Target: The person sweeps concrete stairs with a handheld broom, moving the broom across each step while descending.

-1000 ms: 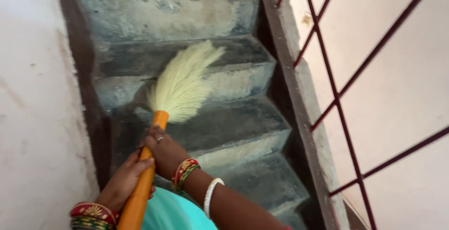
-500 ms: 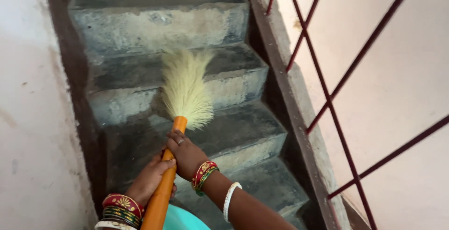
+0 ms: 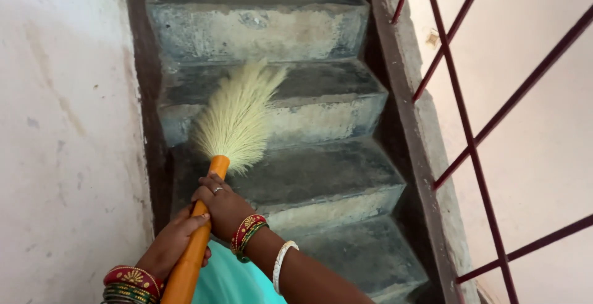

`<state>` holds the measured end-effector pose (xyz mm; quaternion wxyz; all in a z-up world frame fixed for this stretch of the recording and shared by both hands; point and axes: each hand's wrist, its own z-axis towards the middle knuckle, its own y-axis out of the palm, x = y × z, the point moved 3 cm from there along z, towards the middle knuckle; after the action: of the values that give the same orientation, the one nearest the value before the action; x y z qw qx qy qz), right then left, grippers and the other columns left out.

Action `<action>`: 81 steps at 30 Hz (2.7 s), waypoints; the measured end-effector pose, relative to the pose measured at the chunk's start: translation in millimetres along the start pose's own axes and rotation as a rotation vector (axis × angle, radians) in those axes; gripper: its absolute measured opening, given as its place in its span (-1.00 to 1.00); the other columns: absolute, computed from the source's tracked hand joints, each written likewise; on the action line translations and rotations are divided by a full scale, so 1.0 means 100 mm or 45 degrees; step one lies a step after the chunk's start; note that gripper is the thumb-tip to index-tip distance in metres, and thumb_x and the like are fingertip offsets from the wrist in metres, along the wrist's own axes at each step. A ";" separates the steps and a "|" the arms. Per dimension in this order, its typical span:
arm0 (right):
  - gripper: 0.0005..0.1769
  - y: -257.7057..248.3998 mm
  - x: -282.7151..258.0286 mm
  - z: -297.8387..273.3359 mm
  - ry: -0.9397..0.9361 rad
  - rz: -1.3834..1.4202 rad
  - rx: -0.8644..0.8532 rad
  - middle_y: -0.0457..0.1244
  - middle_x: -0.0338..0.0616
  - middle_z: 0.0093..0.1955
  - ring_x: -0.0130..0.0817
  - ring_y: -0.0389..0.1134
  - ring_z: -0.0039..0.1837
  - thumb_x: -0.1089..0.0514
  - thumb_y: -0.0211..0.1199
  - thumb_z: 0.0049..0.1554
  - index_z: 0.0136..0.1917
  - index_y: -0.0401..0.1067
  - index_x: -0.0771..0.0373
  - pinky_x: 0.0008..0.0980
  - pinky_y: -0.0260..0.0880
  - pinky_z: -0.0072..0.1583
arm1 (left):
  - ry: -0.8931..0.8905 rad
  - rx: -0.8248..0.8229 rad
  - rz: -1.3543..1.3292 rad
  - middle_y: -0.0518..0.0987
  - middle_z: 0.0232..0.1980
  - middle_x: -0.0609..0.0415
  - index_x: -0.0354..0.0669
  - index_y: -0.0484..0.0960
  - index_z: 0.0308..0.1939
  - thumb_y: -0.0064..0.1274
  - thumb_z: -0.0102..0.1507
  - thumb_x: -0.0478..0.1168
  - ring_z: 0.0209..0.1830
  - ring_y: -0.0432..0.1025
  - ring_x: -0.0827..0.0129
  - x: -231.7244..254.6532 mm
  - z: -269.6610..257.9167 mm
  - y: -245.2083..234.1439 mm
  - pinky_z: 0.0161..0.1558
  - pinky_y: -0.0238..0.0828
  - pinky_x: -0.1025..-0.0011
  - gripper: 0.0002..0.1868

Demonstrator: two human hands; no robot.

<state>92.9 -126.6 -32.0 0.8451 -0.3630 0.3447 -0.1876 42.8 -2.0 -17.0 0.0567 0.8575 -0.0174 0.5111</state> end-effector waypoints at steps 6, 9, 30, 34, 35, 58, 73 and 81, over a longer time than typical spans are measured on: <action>-0.60 -0.25 0.22 -0.30 0.071 -0.035 0.021 0.13 0.18 0.52 0.17 0.07 0.59 0.25 0.29 0.09 0.21 0.37 0.18 -0.03 0.18 0.49 | -0.061 -0.058 0.032 0.44 -0.33 -0.16 0.01 0.29 0.36 -0.04 0.32 -0.02 -0.60 0.40 0.14 -0.08 0.15 0.37 -0.54 0.43 0.17 -0.46; -0.58 -0.48 0.38 -0.40 0.176 -0.058 0.033 0.13 0.14 0.52 0.15 0.06 0.60 0.27 0.29 0.07 0.21 0.37 0.17 -0.05 0.18 0.48 | -0.038 -0.137 0.059 0.46 -0.30 -0.10 0.10 0.24 0.39 -0.03 0.30 -0.02 -0.60 0.41 0.17 -0.03 0.25 0.64 -0.54 0.44 0.19 -0.43; -0.64 -0.11 0.11 -0.04 -0.009 -0.040 -0.013 0.15 0.13 0.51 0.14 0.08 0.59 0.22 0.31 0.09 0.17 0.38 0.19 -0.04 0.22 0.46 | -0.052 -0.002 -0.027 0.46 -0.29 -0.16 0.04 0.27 0.40 -0.05 0.31 0.00 -0.59 0.42 0.15 -0.03 0.10 0.09 -0.52 0.44 0.18 -0.43; -0.62 -0.44 0.41 -0.19 0.076 -0.094 0.051 0.16 0.11 0.51 0.12 0.10 0.59 0.24 0.30 0.08 0.19 0.39 0.18 -0.06 0.22 0.47 | 0.016 -0.129 0.042 0.47 -0.33 -0.13 -0.03 0.28 0.38 -0.03 0.31 -0.01 -0.60 0.43 0.17 0.07 0.32 0.47 -0.54 0.45 0.19 -0.43; -0.61 -0.54 0.48 -0.23 0.128 -0.101 0.043 0.16 0.10 0.51 0.11 0.10 0.58 0.24 0.29 0.06 0.18 0.39 0.18 -0.07 0.23 0.45 | -0.003 -0.141 0.058 0.46 -0.33 -0.12 -0.03 0.28 0.37 -0.03 0.31 -0.01 -0.60 0.43 0.16 0.09 0.39 0.58 -0.54 0.45 0.18 -0.43; -0.65 -0.07 0.14 0.01 -0.092 0.016 0.008 0.17 0.17 0.50 0.19 0.09 0.59 0.25 0.29 0.11 0.18 0.39 0.19 -0.05 0.17 0.51 | 0.001 0.036 -0.098 0.44 -0.33 -0.13 0.02 0.32 0.35 -0.06 0.29 0.01 -0.64 0.38 0.15 -0.11 0.21 0.04 -0.58 0.39 0.19 -0.45; -0.58 0.10 0.19 0.17 -0.068 -0.072 -0.074 0.13 0.16 0.53 0.18 0.01 0.64 0.29 0.30 0.08 0.22 0.40 0.19 -0.02 0.11 0.55 | -0.053 0.030 -0.126 0.47 -0.33 -0.18 0.05 0.29 0.40 -0.04 0.33 0.00 -0.63 0.41 0.14 -0.11 0.34 -0.12 -0.56 0.43 0.19 -0.44; -0.61 0.39 -0.03 0.34 -0.233 -0.012 -0.153 0.13 0.19 0.52 0.20 0.02 0.63 0.25 0.30 0.09 0.19 0.37 0.23 -0.03 0.09 0.55 | -0.064 0.182 -0.197 0.42 -0.31 -0.14 0.33 0.18 0.47 -0.04 0.31 0.00 -0.61 0.38 0.12 -0.13 0.06 -0.35 -0.55 0.40 0.16 -0.37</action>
<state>117.8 -82.1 -42.8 0.8488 -0.4304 0.2750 -0.1366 44.7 31.9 -34.1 0.0342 0.8708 0.0840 0.4833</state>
